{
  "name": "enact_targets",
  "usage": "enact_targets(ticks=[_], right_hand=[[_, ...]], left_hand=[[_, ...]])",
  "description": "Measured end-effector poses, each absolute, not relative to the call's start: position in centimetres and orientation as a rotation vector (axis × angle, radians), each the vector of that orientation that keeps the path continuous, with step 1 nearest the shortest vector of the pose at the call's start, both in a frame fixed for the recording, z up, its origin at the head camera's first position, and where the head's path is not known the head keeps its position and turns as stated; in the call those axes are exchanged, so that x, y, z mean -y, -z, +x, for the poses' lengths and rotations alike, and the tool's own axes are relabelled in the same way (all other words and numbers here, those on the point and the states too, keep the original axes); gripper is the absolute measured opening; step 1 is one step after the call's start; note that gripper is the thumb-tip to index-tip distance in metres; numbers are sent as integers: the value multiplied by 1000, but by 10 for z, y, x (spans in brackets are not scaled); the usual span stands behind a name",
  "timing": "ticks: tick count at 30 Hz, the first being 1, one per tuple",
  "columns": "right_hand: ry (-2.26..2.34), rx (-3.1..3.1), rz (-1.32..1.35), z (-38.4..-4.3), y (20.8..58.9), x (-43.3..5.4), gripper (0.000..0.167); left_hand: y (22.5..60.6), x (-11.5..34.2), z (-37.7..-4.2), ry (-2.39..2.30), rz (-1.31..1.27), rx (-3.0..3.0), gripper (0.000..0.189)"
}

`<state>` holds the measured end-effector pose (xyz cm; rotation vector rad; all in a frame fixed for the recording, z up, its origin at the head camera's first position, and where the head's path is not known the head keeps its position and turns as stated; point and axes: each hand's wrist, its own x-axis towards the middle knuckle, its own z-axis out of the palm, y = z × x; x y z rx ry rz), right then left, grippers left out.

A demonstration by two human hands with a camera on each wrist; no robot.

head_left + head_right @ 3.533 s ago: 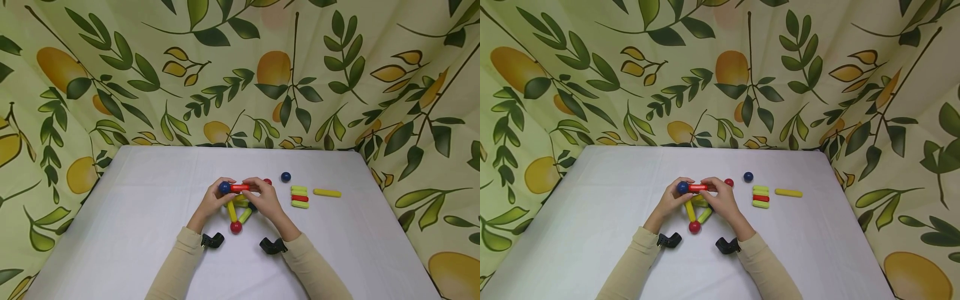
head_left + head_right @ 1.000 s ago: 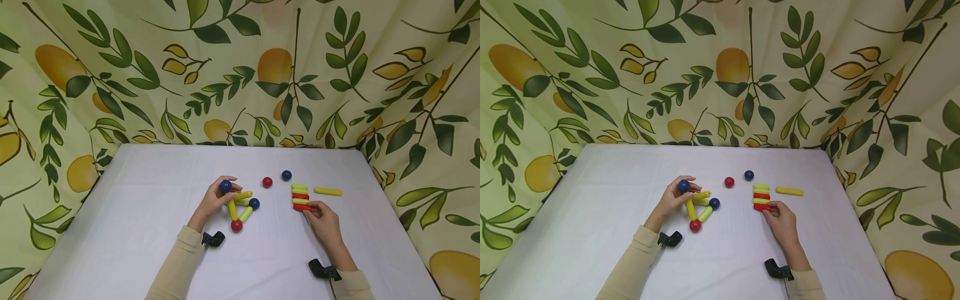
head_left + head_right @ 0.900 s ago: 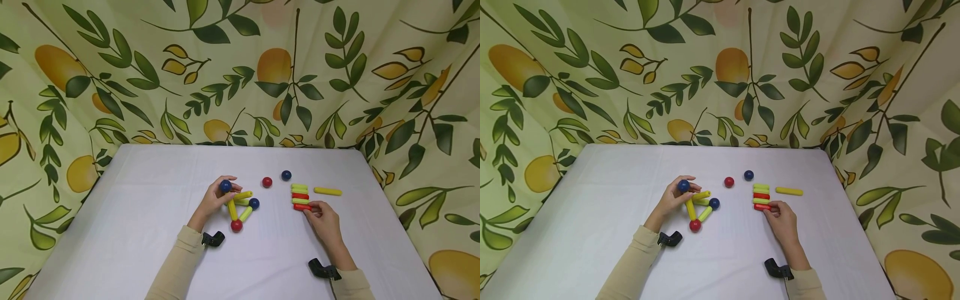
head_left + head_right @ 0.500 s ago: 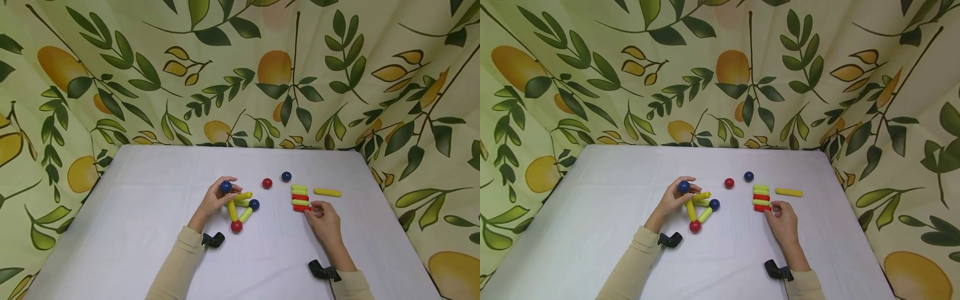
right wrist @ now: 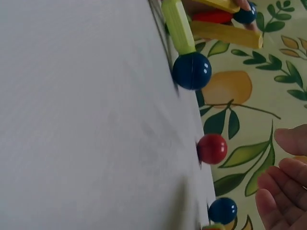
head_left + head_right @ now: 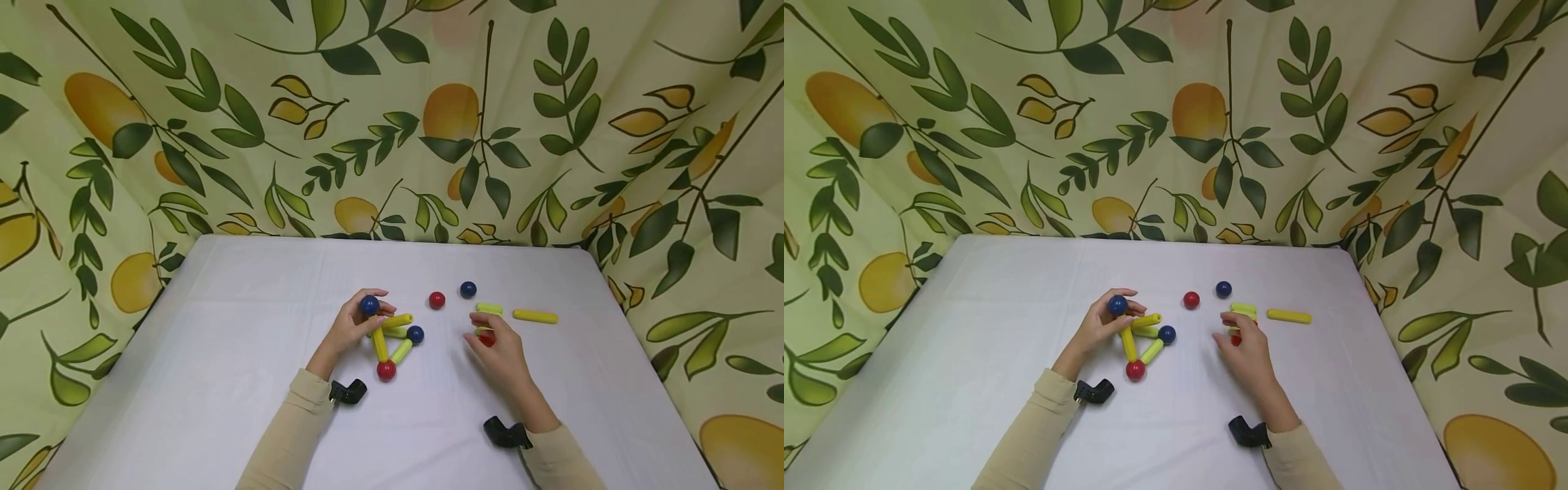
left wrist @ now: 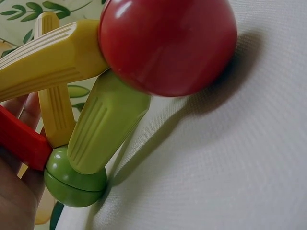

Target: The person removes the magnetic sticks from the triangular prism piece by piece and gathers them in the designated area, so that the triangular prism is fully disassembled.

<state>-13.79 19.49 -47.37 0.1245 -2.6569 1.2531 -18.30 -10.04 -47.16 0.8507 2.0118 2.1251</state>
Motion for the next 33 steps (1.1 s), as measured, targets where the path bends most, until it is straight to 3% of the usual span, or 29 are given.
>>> enact_targets(ticks=[16, 33], right_hand=[[-1539, 2539, 526, -167, 456, -123, 36], [-1569, 2570, 569, -163, 470, -108, 22]], left_hand=[[490, 103, -192, -2156, 860, -1981, 42], [480, 101, -188, -2099, 891, -2041, 42]])
